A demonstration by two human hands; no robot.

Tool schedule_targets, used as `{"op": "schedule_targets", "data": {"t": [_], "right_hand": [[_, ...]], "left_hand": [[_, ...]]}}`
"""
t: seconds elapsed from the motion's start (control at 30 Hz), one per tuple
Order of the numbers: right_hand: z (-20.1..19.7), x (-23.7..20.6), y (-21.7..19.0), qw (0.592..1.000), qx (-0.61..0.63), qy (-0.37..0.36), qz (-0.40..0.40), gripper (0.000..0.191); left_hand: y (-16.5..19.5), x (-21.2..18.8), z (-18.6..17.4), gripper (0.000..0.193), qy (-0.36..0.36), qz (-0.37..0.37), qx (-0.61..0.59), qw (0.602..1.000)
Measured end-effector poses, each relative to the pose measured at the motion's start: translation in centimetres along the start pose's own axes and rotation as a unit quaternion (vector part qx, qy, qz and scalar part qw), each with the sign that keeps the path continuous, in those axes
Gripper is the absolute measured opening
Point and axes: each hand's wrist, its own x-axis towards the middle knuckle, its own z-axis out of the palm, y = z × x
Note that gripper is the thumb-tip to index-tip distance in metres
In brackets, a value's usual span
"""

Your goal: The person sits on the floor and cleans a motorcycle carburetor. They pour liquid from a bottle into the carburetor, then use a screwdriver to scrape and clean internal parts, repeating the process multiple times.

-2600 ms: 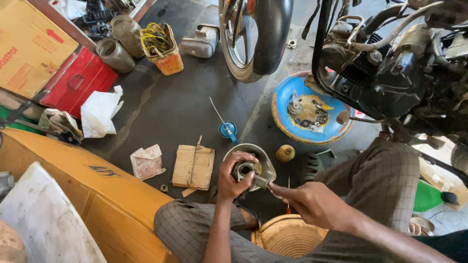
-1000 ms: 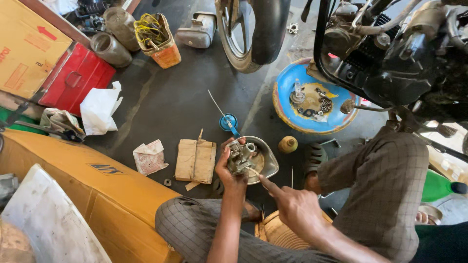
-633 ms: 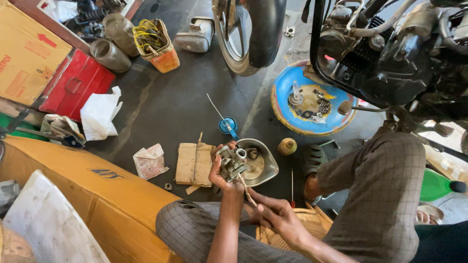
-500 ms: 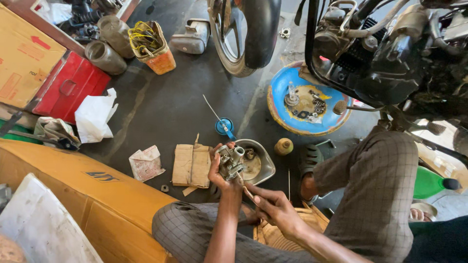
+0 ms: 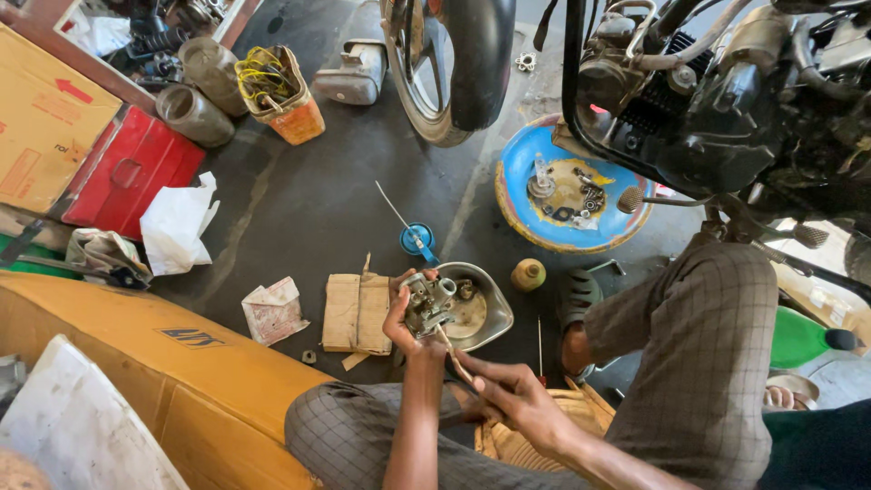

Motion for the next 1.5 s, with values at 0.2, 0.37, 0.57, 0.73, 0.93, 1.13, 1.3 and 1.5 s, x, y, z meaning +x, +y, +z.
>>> {"op": "schedule_targets", "data": {"t": [0.2,0.37,0.57,0.73,0.93,1.13,1.3,1.5], "right_hand": [[0.2,-0.3,-0.3,1.0,0.018,-0.014,-0.011,0.051],[0.3,-0.4,-0.5,0.999,-0.023,-0.026,-0.02,0.05],[0.0,0.2,-0.4,0.995,-0.088,-0.024,-0.043,0.048],[-2.2,-1.3,-2.9,0.948,-0.289,0.027,-0.13,0.047],[-2.6,-4.6,-5.3,0.768,-0.604,0.133,-0.169,0.06],[0.8,-4.5,-4.8,0.698,-0.701,0.056,-0.136,0.07],[3.9,-1.4,-3.7,0.73,-0.662,0.022,-0.168,0.077],[4.4,-0.9,-3.2,0.925,-0.366,0.039,-0.092,0.044]], "left_hand": [[0.5,-0.3,0.9,0.033,-0.017,-0.001,0.006,1.0],[0.7,-0.4,0.7,0.034,0.005,0.001,0.016,1.0],[0.4,0.0,-1.3,0.034,0.024,-0.018,-0.005,1.0],[1.2,1.5,-2.6,0.034,0.079,-0.051,-0.147,0.985],[2.1,0.7,-1.9,0.041,0.09,-0.126,-0.226,0.962],[2.0,-0.1,-0.7,0.044,0.003,-0.104,-0.249,0.963],[2.1,-0.6,-0.4,0.04,0.014,-0.06,-0.185,0.981],[1.7,-0.7,-1.0,0.042,-0.014,-0.013,-0.142,0.99]]}}
